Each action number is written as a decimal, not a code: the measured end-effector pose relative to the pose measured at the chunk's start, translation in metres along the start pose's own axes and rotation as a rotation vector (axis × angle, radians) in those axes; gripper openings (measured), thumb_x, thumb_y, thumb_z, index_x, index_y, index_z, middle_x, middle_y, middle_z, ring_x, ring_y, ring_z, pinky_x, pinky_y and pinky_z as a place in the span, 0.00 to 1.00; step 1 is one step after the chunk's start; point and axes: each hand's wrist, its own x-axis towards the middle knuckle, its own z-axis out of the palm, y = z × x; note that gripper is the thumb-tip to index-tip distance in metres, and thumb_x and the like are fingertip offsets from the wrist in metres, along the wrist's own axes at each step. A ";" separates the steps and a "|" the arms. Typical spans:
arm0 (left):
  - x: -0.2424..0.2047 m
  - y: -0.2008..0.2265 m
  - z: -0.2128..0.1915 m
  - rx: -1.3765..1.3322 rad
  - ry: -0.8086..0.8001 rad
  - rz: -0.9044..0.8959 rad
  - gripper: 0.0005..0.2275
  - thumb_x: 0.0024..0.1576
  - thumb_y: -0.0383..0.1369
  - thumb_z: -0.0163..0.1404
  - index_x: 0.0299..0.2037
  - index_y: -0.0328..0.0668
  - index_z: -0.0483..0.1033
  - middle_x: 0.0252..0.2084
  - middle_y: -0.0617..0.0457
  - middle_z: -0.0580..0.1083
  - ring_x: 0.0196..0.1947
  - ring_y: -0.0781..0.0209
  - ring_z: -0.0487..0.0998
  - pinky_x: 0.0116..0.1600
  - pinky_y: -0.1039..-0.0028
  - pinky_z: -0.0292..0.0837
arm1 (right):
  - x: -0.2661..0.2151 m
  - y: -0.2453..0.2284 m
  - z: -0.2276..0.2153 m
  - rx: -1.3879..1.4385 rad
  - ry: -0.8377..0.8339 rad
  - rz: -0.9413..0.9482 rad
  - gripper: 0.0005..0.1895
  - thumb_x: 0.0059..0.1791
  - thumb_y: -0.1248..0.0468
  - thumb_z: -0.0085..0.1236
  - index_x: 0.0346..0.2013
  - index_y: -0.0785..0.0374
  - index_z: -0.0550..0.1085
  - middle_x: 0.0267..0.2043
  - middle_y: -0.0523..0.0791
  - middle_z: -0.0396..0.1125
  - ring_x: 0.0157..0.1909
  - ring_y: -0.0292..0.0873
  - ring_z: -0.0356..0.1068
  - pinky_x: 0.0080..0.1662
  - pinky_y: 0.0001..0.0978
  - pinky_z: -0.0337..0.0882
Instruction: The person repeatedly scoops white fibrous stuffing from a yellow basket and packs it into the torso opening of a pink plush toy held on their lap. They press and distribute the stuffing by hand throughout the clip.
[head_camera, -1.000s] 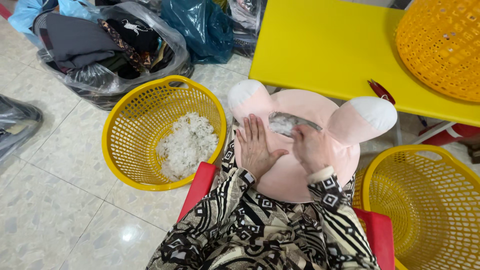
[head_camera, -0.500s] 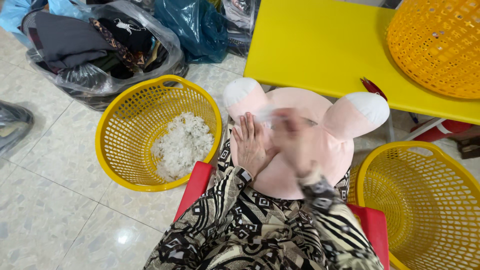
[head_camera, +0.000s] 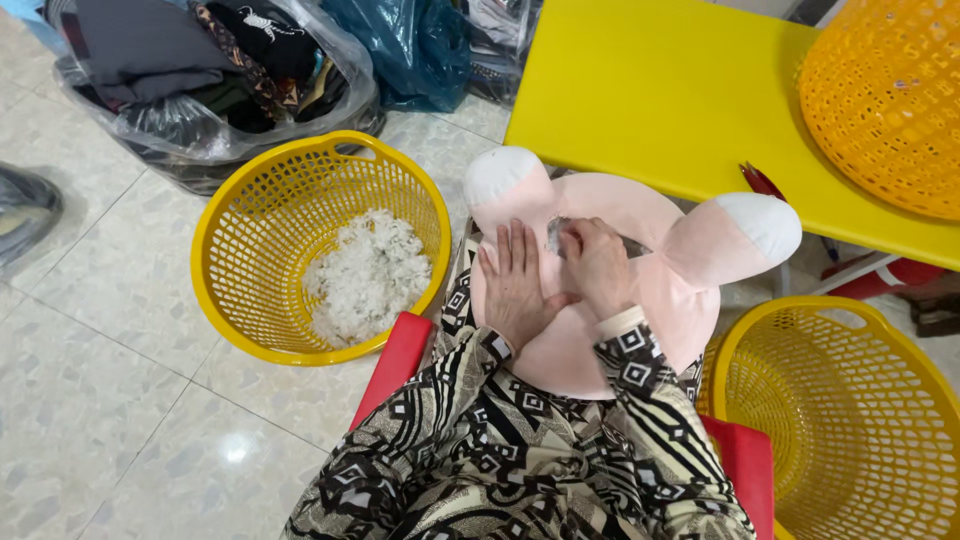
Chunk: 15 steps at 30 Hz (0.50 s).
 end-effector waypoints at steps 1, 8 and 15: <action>-0.003 -0.003 0.001 -0.044 -0.007 -0.001 0.57 0.45 0.67 0.52 0.73 0.23 0.45 0.77 0.31 0.42 0.78 0.36 0.36 0.73 0.34 0.31 | 0.004 0.009 0.000 0.016 -0.032 -0.019 0.15 0.49 0.62 0.59 0.48 0.66 0.77 0.46 0.58 0.73 0.47 0.61 0.73 0.49 0.48 0.72; 0.003 0.010 -0.016 0.016 0.035 0.035 0.54 0.46 0.63 0.54 0.75 0.31 0.46 0.78 0.35 0.42 0.79 0.38 0.36 0.73 0.34 0.31 | 0.003 0.030 0.021 0.141 -0.404 0.200 0.20 0.48 0.59 0.54 0.54 0.61 0.76 0.45 0.58 0.74 0.48 0.59 0.75 0.50 0.46 0.74; 0.025 0.029 -0.022 0.321 -0.084 0.238 0.38 0.57 0.34 0.50 0.77 0.36 0.44 0.81 0.37 0.37 0.81 0.42 0.35 0.74 0.33 0.32 | -0.010 0.048 0.027 0.341 -0.357 0.211 0.16 0.53 0.63 0.51 0.52 0.68 0.74 0.43 0.56 0.75 0.41 0.51 0.78 0.39 0.42 0.77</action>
